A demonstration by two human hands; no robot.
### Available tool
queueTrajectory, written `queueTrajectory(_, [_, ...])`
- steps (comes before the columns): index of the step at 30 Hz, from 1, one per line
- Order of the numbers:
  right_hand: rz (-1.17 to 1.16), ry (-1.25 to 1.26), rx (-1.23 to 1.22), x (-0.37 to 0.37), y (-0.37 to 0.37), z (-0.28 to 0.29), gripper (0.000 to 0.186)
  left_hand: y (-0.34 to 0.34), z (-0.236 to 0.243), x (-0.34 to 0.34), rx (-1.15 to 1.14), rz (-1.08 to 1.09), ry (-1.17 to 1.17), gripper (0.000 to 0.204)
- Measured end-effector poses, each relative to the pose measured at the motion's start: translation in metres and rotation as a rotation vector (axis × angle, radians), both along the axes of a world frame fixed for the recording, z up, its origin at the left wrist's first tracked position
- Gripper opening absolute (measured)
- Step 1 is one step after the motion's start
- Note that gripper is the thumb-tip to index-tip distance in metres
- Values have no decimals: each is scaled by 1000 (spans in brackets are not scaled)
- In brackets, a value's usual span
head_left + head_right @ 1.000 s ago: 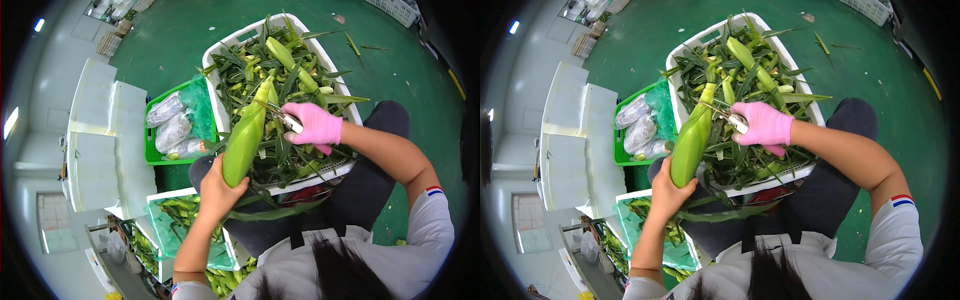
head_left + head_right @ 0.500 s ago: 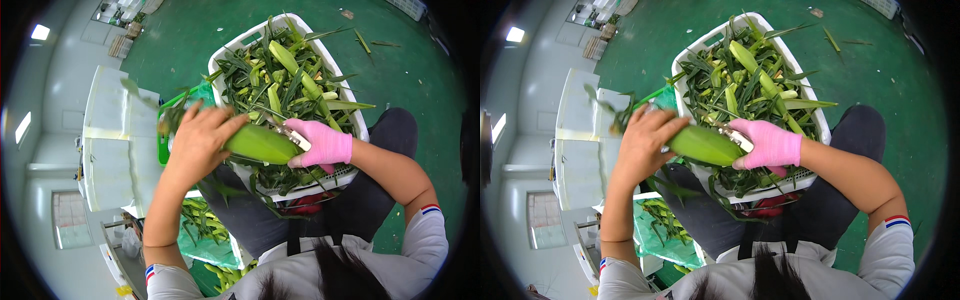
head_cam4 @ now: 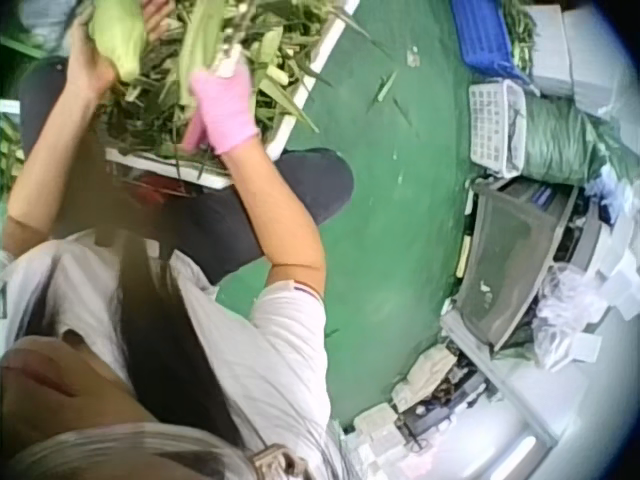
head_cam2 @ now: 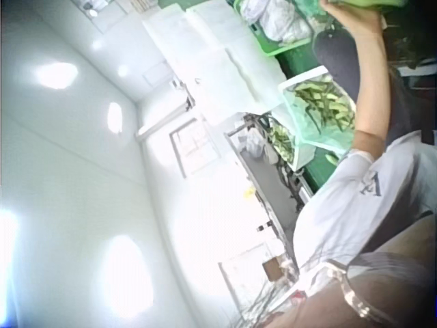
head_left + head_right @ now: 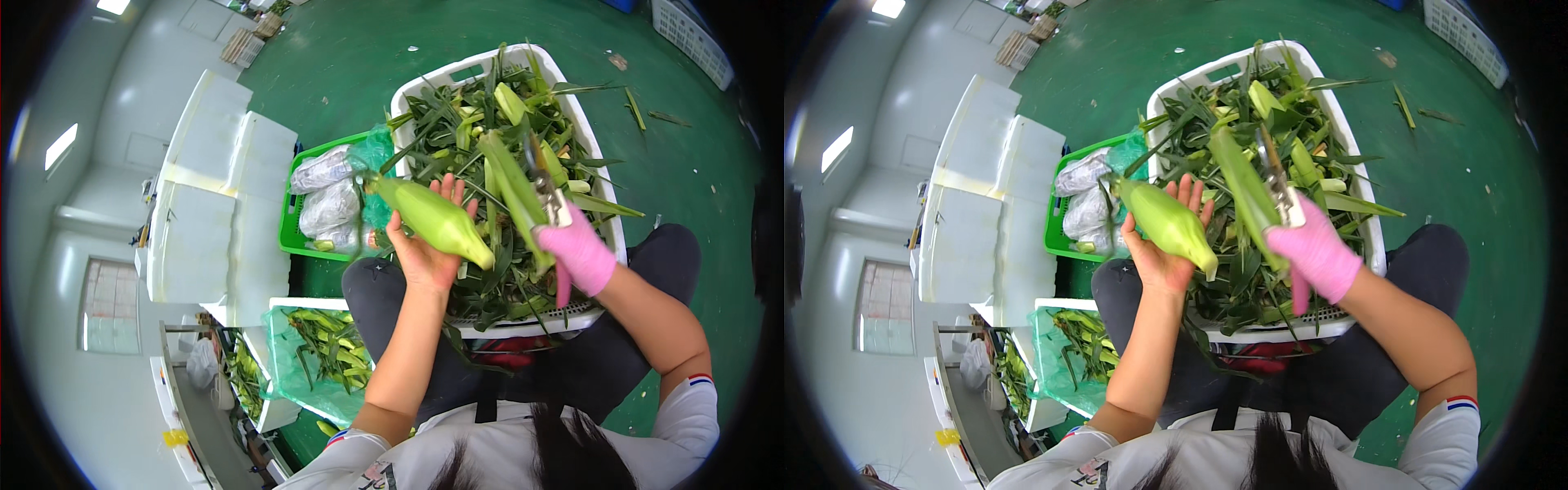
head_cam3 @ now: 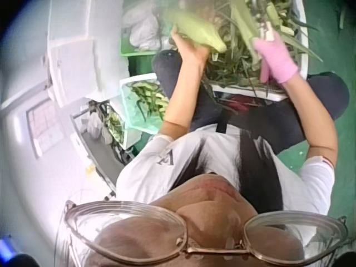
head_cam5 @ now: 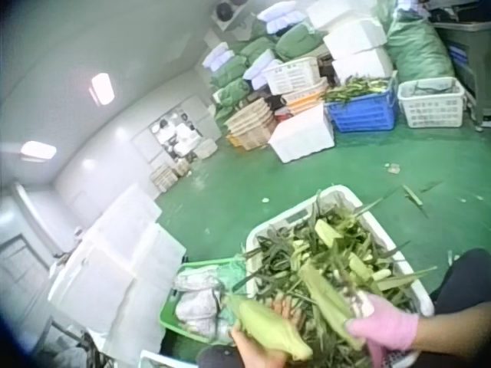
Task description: The person processes ears of corn by picking them from crates, peeling off their outer husks by hand, and trimming the stalks and leaves with pruning shears.
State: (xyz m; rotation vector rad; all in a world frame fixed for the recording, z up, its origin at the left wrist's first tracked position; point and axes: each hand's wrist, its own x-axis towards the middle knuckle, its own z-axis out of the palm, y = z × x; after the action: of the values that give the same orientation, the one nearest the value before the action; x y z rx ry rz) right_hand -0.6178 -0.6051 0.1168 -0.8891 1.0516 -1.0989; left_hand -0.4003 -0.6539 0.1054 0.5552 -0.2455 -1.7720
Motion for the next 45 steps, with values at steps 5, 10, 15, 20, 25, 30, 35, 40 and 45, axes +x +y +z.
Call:
queueTrajectory(5, [-110, 1294, -437, -26, -19, 7, 50, 3, -4, 48, 24, -19, -513, 61])
queueTrajectory(10, [371, 668, -157, -10, -11, 14, 65, 46, 17, 39, -92, -195, -1153, 64])
queueTrajectory(15, [393, 551, -148, 5, -3, -4, 80, 69, 28, 29, -315, -351, -1574, 74])
queueTrajectory(20, [402, 539, -381, -1, -1, -20, 73, 57, 61, 43, -448, -586, -1770, 76])
queueTrajectory(25, [456, 431, -238, 11, 2, -3, 48, 44, 80, 73, -574, -671, -1693, 73])
queueTrajectory(30, [536, 69, 149, 17, 15, 16, 15, 48, 70, 97, -446, -692, -1340, 75])
queueTrajectory(35, [852, -85, 87, 13, 24, 1, 56, 46, 57, 98, -564, -649, -1335, 76])
queueTrajectory(40, [870, 48, -84, 16, 17, 10, 53, 22, 41, 98, -719, -972, -1347, 78])
queueTrajectory(45, [846, 56, -233, 8, 12, 9, 55, 12, 27, 85, -671, -1196, -1160, 81])
